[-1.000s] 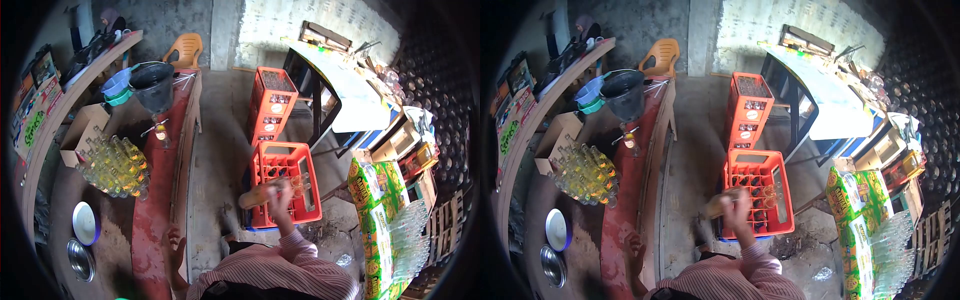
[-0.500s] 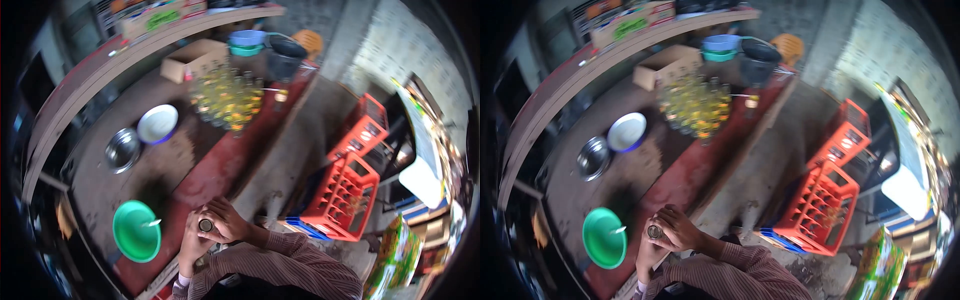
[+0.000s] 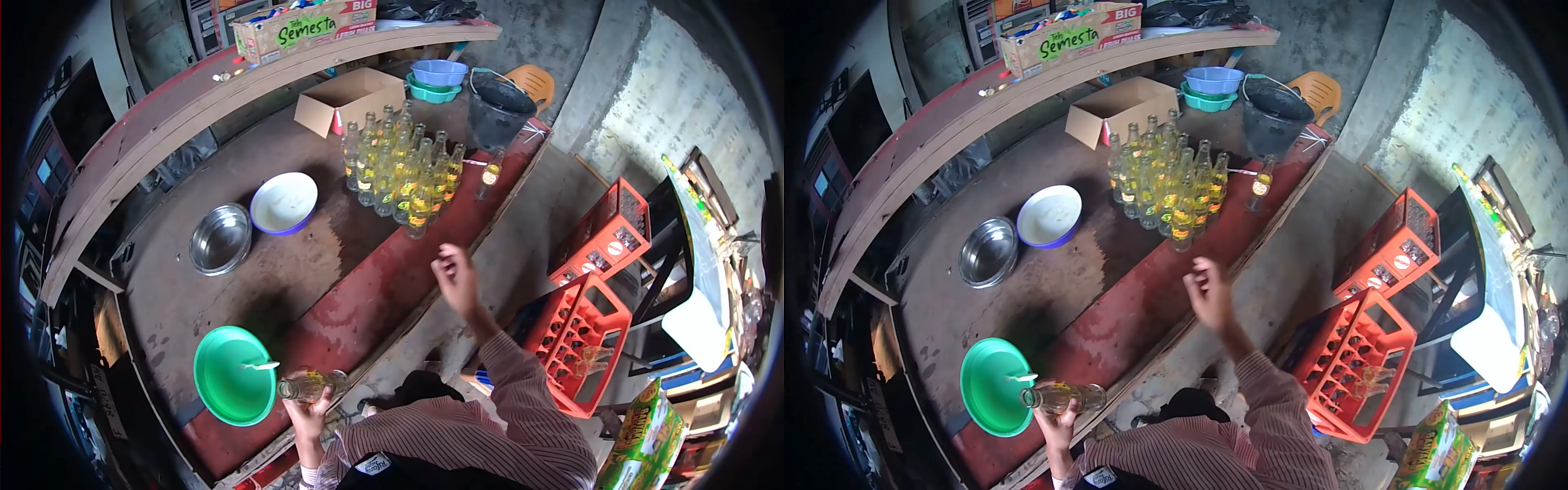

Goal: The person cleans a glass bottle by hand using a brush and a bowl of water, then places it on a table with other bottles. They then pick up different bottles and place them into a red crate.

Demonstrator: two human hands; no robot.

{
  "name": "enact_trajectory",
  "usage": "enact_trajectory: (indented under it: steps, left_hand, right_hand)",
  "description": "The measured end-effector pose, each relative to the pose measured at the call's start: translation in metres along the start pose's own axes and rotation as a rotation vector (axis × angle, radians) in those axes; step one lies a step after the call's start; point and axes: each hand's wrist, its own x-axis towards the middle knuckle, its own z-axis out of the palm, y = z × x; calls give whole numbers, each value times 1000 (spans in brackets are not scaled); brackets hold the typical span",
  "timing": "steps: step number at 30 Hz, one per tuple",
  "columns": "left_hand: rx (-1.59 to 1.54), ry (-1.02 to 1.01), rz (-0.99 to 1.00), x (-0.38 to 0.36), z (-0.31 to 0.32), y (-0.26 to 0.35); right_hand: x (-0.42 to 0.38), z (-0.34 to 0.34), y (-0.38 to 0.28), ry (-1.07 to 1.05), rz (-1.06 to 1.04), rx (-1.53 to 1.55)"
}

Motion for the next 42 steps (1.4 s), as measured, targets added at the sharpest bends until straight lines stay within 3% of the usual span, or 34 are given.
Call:
enact_trajectory:
  steps: [2, 5, 7, 10, 14, 18, 23, 25, 32, 33, 35, 37, 39, 42]
  left_hand:
    - [-7, 48, 52, 8, 18, -4]
    - [58, 86, 68, 28, 44, -22]
    - [103, 64, 117, 47, 63, -21]
    - [83, 190, 78, 67, 88, -38]
    - [52, 248, 121, 86, 113, -53]
    - [129, 353, 59, 91, 113, -68]
    - [74, 372, 51, 84, 114, -73]
    - [90, 334, 22, 77, 105, -84]
    - [165, 265, 50, 74, 102, -97]
    - [137, 281, -1, 75, 104, -97]
    - [172, 209, 80, 78, 107, -95]
    - [211, 252, 255, 80, 112, -89]
    - [174, 174, 238, 84, 99, -101]
    - [423, 93, 301, 97, 68, -140]
  right_hand:
    - [33, -28, 55, 111, 72, -102]
    - [92, -68, 108, 160, -34, -293]
    - [132, -86, 127, 127, 251, -335]
    - [187, -102, 175, 129, 323, -448]
    - [242, -109, 206, 112, 229, -615]
    - [271, -101, 222, 30, 187, -536]
    - [276, -89, 234, 77, 168, -515]
    - [271, -92, 220, 47, 232, -326]
    - [181, -130, 166, 512, -49, -163]
    - [161, -145, 149, 543, -33, -192]
    - [119, -169, 112, 565, 47, -151]
    - [69, -191, 85, 592, 120, -263]
    - [16, -205, 66, 693, 304, -69]
    - [-58, -223, 31, 854, 253, 39]
